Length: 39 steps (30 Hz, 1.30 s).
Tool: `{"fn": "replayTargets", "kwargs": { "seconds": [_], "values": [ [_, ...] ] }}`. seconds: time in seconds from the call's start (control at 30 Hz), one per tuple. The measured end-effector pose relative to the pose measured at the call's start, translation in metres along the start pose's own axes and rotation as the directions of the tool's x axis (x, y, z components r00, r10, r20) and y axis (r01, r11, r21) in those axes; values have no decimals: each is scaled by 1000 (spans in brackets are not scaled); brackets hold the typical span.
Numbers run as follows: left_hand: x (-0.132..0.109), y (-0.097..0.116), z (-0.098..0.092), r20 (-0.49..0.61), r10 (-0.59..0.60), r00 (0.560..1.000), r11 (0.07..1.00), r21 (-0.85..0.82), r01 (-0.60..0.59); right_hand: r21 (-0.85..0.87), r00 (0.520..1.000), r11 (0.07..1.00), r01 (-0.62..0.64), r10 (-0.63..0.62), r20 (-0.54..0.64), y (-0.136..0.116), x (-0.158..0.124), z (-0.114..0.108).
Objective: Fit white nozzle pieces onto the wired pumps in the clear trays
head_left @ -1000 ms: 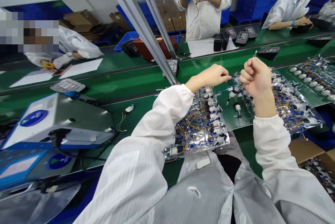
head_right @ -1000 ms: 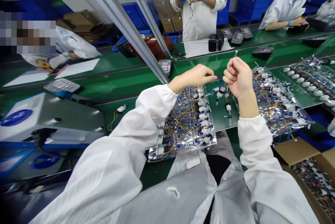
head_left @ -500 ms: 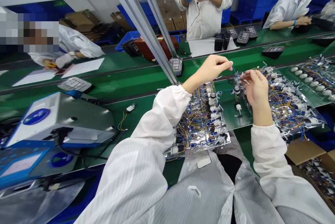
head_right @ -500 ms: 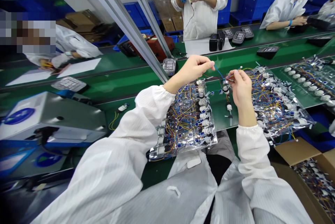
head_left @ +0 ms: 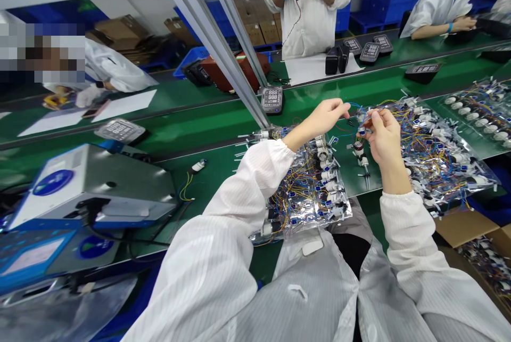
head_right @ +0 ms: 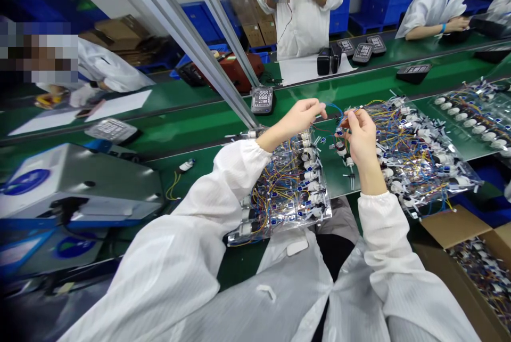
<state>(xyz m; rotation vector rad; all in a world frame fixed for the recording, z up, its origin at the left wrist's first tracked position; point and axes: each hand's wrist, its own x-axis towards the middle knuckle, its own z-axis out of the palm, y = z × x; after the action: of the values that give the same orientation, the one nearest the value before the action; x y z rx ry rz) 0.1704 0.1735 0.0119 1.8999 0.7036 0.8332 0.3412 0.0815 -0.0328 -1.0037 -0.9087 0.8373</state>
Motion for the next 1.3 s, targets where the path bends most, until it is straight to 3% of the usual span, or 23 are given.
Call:
{"fn": "replayTargets", "kwargs": {
  "seconds": [0.2, 0.37, 0.6, 0.7, 1.03, 1.17, 1.3],
  "values": [
    [-8, -21, 25, 62, 5, 998, 998, -57, -1, 7, 1000, 1000, -4, 4, 18, 3, -1, -2],
    [-10, -31, 28, 240, 21, 970, 991, -134, 12, 14, 999, 1000, -12, 12, 52, 3, -1, -3],
    [-15, -25, 21, 97, 12, 995, 1000, -22, -10, -26, 989, 997, -70, 73, 131, -5, -10, -19],
    [-15, -28, 20, 77, 9, 997, 999, -39, -6, -61, 987, 998, -20, 29, 156, 0, -13, -24],
    [-16, -32, 23, 86, 50, 995, 998, -28, -47, -106, 1000, 994, 26, -25, 10, 17, -16, -33],
    [-18, -21, 21, 68, 74, 995, 990, 119, -81, -162, 992, 980, 117, -124, -35, 11, -15, -32],
    [-20, -14, 17, 43, 92, 995, 973, 209, -99, -217, 988, 969, 120, -139, -74, 7, -13, -31]
  ]
}}
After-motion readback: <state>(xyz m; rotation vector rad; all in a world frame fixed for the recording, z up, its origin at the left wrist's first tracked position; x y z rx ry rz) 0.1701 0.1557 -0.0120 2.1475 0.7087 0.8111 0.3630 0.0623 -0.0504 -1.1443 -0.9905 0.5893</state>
